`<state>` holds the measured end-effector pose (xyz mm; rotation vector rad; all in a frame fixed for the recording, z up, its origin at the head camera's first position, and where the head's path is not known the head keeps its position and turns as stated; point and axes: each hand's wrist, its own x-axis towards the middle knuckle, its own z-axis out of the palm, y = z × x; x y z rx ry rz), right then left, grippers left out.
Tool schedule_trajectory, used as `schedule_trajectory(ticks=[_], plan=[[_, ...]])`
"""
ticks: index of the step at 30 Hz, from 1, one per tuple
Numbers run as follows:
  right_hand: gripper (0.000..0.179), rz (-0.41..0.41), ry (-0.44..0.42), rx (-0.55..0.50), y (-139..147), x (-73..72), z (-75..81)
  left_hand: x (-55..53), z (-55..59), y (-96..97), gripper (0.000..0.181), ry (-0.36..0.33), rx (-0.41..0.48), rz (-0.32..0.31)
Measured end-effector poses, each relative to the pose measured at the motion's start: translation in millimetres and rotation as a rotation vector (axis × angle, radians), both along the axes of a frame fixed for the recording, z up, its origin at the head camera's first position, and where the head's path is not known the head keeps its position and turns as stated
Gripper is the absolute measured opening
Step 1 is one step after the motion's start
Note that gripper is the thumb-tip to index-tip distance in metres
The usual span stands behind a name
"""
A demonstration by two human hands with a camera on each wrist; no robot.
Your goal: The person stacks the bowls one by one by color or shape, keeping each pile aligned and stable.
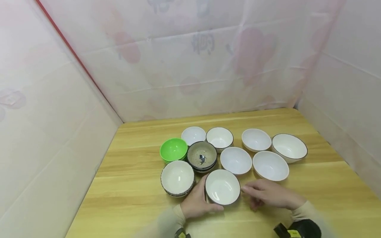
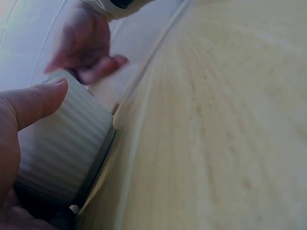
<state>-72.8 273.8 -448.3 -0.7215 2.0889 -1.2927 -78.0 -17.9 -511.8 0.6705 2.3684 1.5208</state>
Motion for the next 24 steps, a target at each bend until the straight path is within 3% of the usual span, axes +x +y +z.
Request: schedule_trajectory(ticks=[3,5,10,14,17,20,24], plan=[[0.026,-0.004,0.057,-0.032,12.3,-2.7,19.4,-1.5,1.4,-0.7,0.117,-0.003,0.005,0.0],[0.024,-0.05,0.134,-0.043,21.2,-5.7,31.5,-2.1,1.8,-1.0,0.117,-0.005,0.008,-0.003],[0.022,-0.341,0.373,0.053,45.3,-14.1,51.9,-1.5,1.9,-1.3,0.117,-0.01,0.004,-0.004],[0.027,-0.566,0.446,0.152,66.7,-26.0,54.3,-0.2,1.3,-1.1,0.117,-0.009,-0.013,0.0],[0.037,-0.671,0.472,0.247,82.9,-37.7,52.7,0.4,0.9,-0.5,0.116,-0.005,-0.016,0.001],[0.054,-0.716,0.479,0.372,96.1,-50.7,52.3,0.7,0.8,0.2,0.115,0.002,-0.006,-0.004],[0.08,-0.699,0.471,0.547,109.0,-67.5,50.5,1.1,0.9,0.4,0.115,0.01,0.004,-0.009]])
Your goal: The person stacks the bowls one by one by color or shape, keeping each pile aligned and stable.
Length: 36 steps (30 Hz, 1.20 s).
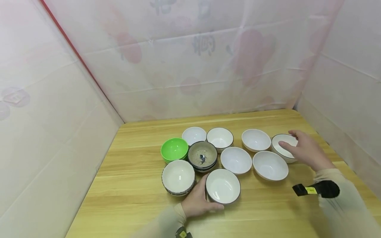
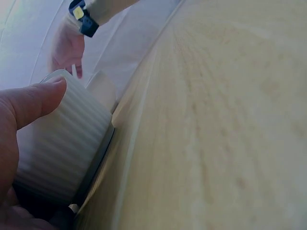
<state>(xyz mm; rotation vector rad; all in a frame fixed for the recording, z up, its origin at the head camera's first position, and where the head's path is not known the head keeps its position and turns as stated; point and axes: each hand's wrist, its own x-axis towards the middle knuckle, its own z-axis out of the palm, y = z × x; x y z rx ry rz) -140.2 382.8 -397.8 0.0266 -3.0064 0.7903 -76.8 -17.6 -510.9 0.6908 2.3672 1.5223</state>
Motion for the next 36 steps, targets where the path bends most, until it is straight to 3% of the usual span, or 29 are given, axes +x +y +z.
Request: schedule_trajectory(ticks=[4,10,14,17,21,27,29,31,36], plan=[[0.097,0.006,-0.061,0.077,11.5,-13.8,-7.0,0.2,1.1,0.1,0.115,-0.002,-0.007,0.001],[0.109,0.032,-0.165,0.091,22.0,-28.8,-21.5,-0.8,6.0,1.8,0.119,-0.02,-0.055,0.009],[0.112,0.031,-0.183,0.122,27.3,-35.9,-30.1,0.2,11.1,2.8,0.123,-0.035,-0.093,0.025],[0.115,0.025,-0.186,0.15,29.9,-39.5,-36.6,3.9,15.3,2.6,0.122,-0.007,-0.117,0.038],[0.115,0.026,-0.189,0.165,31.4,-40.9,-42.9,10.6,24.3,1.6,0.121,0.092,-0.18,0.049],[0.117,0.026,-0.204,0.166,28.4,-39.4,-42.6,14.7,41.8,2.5,0.114,0.41,-0.342,0.035],[0.119,0.022,-0.206,0.178,26.7,-39.1,-42.1,14.5,45.7,3.3,0.112,0.482,-0.392,0.031],[0.121,0.017,-0.209,0.188,25.4,-39.3,-42.5,14.3,47.9,4.0,0.111,0.519,-0.428,0.03],[0.125,0.009,-0.222,0.182,23.4,-40.8,-44.2,13.5,47.3,5.0,0.11,0.516,-0.45,0.035]])
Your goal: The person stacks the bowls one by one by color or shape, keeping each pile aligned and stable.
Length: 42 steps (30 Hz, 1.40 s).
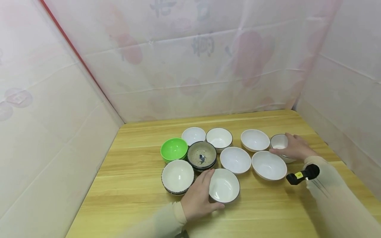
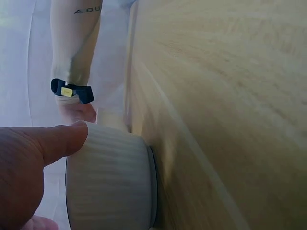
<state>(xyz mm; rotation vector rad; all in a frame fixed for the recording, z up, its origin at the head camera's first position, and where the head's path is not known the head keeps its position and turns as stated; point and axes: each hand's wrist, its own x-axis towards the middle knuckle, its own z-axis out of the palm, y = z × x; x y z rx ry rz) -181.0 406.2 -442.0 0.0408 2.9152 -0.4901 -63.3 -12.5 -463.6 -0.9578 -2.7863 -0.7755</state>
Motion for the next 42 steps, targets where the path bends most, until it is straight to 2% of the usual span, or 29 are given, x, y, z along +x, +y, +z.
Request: schedule_trajectory(ticks=[6,14,19,28,35,42], plan=[[0.129,-0.017,-0.034,-0.014,-1.8,-1.3,1.0,-1.6,-2.3,-1.1,0.111,0.011,0.01,-0.001],[0.132,-0.028,-0.028,-0.026,-1.2,-1.6,0.9,-1.5,-3.2,-0.5,0.109,0.007,0.012,-0.006],[0.136,-0.052,-0.004,-0.066,-2.5,-1.2,1.0,-1.3,-3.7,0.4,0.109,-0.016,0.028,0.005],[0.129,-0.055,0.071,-0.11,-3.3,1.5,4.1,0.1,-4.3,-1.0,0.108,-0.029,0.041,0.006],[0.127,-0.042,0.148,-0.128,-5.5,4.7,20.1,0.8,-7.1,-1.4,0.105,-0.03,0.051,0.004],[0.125,0.019,0.215,-0.116,-29.6,11.4,50.7,0.3,-7.7,-2.5,0.104,-0.033,0.056,-0.004]])
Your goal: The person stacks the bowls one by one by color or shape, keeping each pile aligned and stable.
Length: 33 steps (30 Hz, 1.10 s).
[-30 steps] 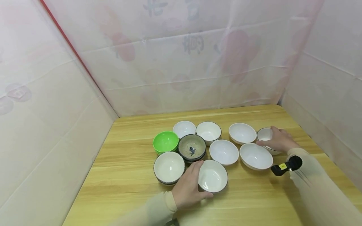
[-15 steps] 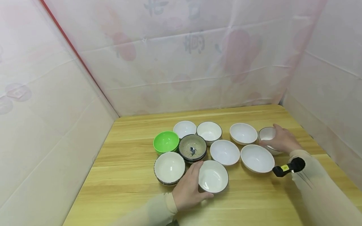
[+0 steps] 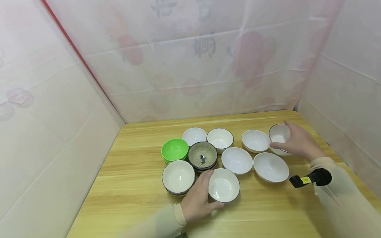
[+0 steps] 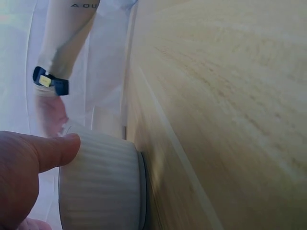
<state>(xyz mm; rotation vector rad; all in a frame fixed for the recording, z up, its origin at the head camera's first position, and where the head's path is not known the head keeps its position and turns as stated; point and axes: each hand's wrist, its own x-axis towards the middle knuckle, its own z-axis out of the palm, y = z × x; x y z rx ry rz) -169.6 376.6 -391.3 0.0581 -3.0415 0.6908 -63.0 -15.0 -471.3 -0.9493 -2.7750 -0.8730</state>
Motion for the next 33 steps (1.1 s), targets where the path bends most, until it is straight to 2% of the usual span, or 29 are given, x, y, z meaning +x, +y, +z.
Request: schedule_trajectory(ticks=[8,16,19,23,27,30,33], plan=[[0.123,0.117,0.084,-0.09,-49.2,18.7,24.6,-2.4,-0.5,-1.1,0.102,0.023,-0.002,-0.021],[0.117,0.293,0.142,-0.149,-96.3,33.6,22.2,-3.7,2.0,-1.9,0.096,0.019,-0.073,-0.024],[0.115,0.348,0.169,-0.152,-111.7,39.2,23.1,-3.2,2.8,-1.5,0.092,0.065,-0.102,-0.044],[0.116,0.406,0.171,-0.141,-128.1,46.2,23.9,-1.6,4.9,-2.2,0.085,0.169,-0.142,-0.069],[0.118,0.468,0.177,-0.127,-138.8,52.3,21.1,-1.2,13.1,-5.5,0.078,0.239,-0.172,-0.093],[0.12,0.517,0.198,-0.128,-144.7,55.1,17.3,-4.3,24.3,-10.0,0.076,0.253,-0.167,-0.121],[0.122,0.563,0.209,-0.135,-150.1,57.3,13.5,-10.0,36.3,-14.4,0.078,0.261,-0.126,-0.147]])
